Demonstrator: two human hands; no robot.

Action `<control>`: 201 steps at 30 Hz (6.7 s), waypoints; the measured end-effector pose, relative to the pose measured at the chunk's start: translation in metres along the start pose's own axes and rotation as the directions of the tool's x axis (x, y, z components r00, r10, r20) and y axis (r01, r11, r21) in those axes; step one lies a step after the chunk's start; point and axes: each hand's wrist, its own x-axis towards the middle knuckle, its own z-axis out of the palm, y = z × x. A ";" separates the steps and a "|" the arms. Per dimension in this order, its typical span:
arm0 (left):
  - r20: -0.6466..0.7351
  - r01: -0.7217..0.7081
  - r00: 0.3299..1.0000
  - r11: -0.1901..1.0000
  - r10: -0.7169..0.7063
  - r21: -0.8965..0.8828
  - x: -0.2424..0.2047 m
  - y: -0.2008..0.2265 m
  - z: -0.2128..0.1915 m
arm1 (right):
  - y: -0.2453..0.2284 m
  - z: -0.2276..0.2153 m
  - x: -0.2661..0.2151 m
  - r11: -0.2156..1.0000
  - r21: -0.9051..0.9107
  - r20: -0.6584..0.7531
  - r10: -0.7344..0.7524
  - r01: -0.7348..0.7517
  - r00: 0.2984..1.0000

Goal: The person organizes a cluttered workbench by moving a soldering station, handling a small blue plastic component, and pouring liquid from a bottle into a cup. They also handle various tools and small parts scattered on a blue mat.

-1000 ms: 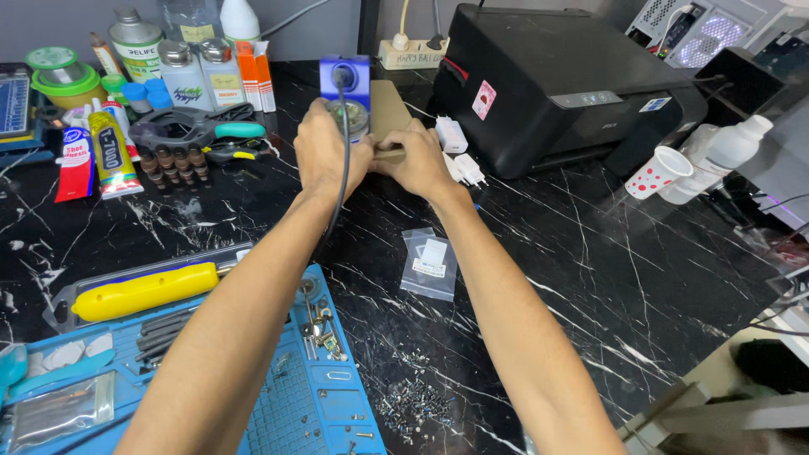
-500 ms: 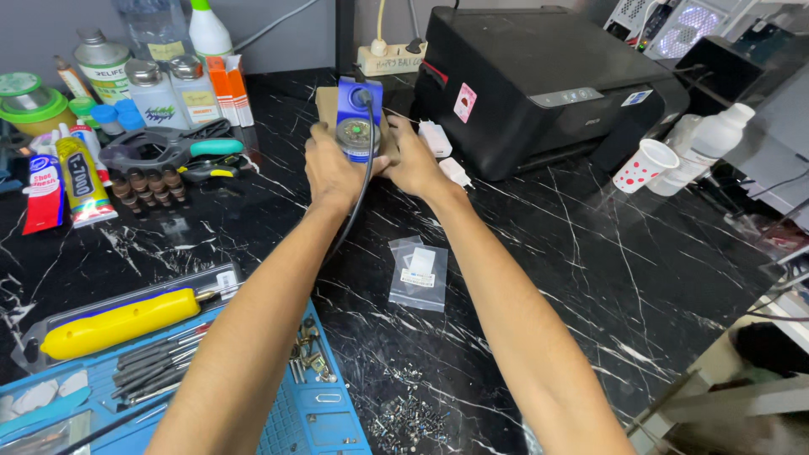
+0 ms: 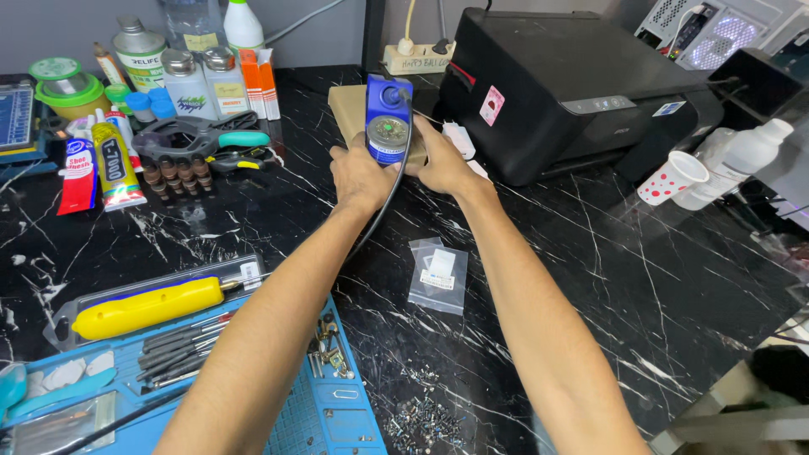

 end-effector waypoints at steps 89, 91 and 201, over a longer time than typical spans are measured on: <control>0.247 -0.265 0.866 -0.020 0.435 0.964 -0.195 -0.108 -0.214 | -0.079 0.041 -0.036 0.993 -0.050 -0.199 0.098 -0.110 0.975; 0.282 -0.305 0.834 -0.030 0.474 0.952 -0.200 -0.109 -0.205 | -0.078 0.036 -0.051 0.994 -0.060 -0.169 0.083 -0.094 0.982; 0.090 -0.514 0.850 0.854 0.519 -0.073 -0.025 -0.007 0.076 | 0.047 -0.036 0.014 0.890 -0.391 -0.244 0.147 -0.236 0.959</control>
